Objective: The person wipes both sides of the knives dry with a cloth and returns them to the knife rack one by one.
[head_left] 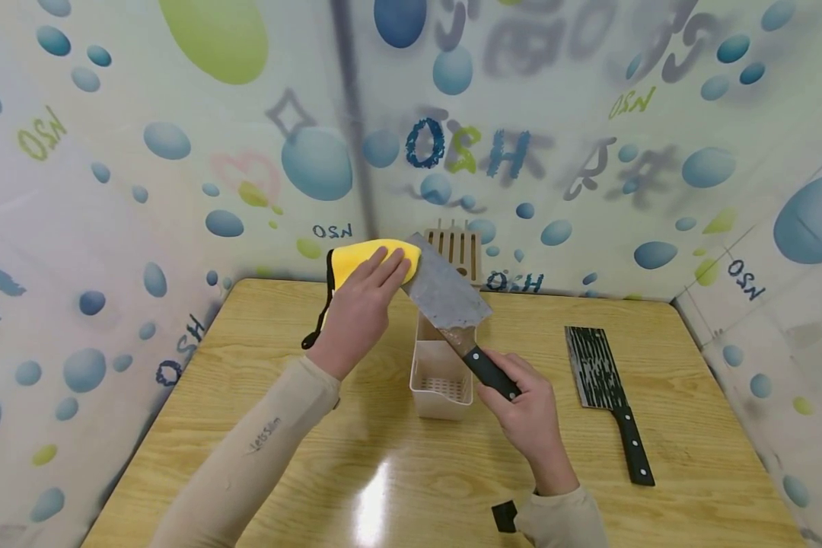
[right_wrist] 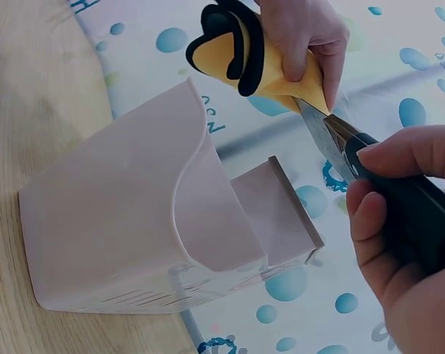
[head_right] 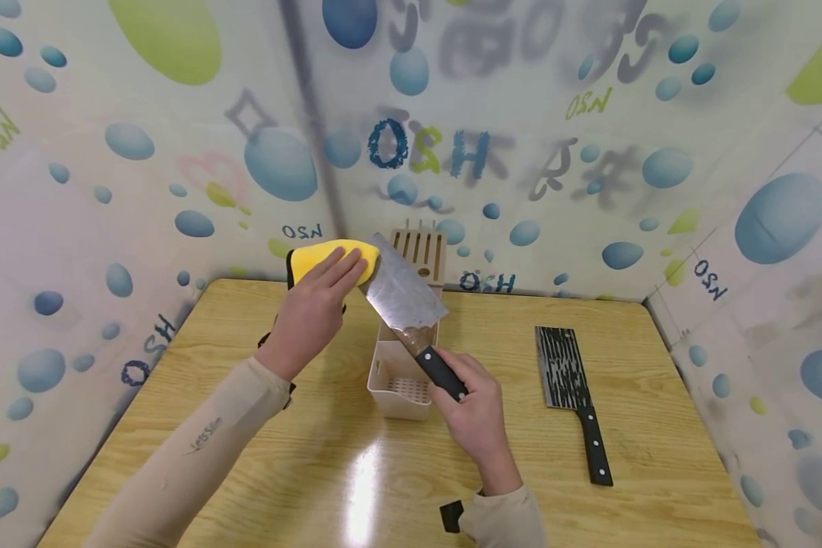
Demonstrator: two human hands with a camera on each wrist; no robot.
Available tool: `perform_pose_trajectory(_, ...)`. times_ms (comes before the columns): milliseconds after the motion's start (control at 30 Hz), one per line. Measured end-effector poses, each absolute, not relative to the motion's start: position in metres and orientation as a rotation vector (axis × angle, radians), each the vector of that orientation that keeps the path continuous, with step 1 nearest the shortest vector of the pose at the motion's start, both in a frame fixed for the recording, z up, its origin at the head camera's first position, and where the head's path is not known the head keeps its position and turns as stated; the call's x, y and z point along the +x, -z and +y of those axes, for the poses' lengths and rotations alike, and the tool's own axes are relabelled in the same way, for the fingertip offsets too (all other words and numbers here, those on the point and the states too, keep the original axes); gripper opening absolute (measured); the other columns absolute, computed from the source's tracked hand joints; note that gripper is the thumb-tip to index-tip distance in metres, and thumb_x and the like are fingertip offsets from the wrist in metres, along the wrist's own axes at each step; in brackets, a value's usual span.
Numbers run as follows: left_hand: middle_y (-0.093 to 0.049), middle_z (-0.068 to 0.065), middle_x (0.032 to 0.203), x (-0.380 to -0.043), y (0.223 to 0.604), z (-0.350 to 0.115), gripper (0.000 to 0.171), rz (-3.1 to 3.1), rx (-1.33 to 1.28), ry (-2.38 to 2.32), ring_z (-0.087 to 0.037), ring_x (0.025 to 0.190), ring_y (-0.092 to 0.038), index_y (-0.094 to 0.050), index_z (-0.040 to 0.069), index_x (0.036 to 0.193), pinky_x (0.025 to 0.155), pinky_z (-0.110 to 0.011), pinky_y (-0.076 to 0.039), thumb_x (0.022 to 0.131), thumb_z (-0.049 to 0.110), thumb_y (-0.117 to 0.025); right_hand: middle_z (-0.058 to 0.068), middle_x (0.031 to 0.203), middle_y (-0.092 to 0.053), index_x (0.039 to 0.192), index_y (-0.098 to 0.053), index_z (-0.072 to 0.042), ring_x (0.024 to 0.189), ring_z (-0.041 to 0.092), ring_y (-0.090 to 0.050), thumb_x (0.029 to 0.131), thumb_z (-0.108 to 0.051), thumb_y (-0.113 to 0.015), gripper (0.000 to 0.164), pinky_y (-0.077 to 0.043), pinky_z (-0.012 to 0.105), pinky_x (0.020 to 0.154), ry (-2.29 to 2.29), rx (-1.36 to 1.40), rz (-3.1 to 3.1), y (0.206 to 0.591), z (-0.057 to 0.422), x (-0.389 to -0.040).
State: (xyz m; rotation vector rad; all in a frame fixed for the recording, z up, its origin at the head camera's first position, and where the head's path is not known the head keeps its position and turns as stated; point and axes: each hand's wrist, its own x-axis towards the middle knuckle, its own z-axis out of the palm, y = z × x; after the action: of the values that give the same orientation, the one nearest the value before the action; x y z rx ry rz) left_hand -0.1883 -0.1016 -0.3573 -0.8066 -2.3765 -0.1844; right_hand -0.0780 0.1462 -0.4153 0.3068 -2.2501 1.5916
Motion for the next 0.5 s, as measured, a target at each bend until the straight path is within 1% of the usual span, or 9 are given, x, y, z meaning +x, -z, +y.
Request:
perform_pose_trajectory(300, -0.059, -0.015, 0.147, -0.1827, 0.3632, -0.096, 0.052, -2.346, -0.81, 0.143, -0.034, 0.14, -0.052, -0.062, 0.001, 0.141, 0.117, -0.04, -0.042, 0.092, -0.016, -0.061, 0.009, 0.104, -0.073, 0.125, -0.075, -0.005, 0.078, 0.016, -0.055, 0.084, 0.008, -0.077, 0.043, -0.043, 0.025, 0.061, -1.6, 0.291, -2.252, 0.416, 0.1462, -0.0777)
perform_pose_trajectory(500, -0.059, -0.015, 0.147, -0.1792, 0.3648, -0.0924, 0.052, -2.34, -0.805, 0.145, -0.035, 0.14, -0.052, -0.062, 0.0, 0.141, 0.117, -0.041, -0.042, 0.092, -0.016, -0.061, 0.009, 0.102, -0.072, 0.125, -0.075, -0.004, 0.077, 0.015, -0.054, 0.084, 0.008, -0.077, 0.042, -0.043, 0.025, 0.059, -1.591, 0.306, -2.24, 0.4166, 0.1466, -0.0781)
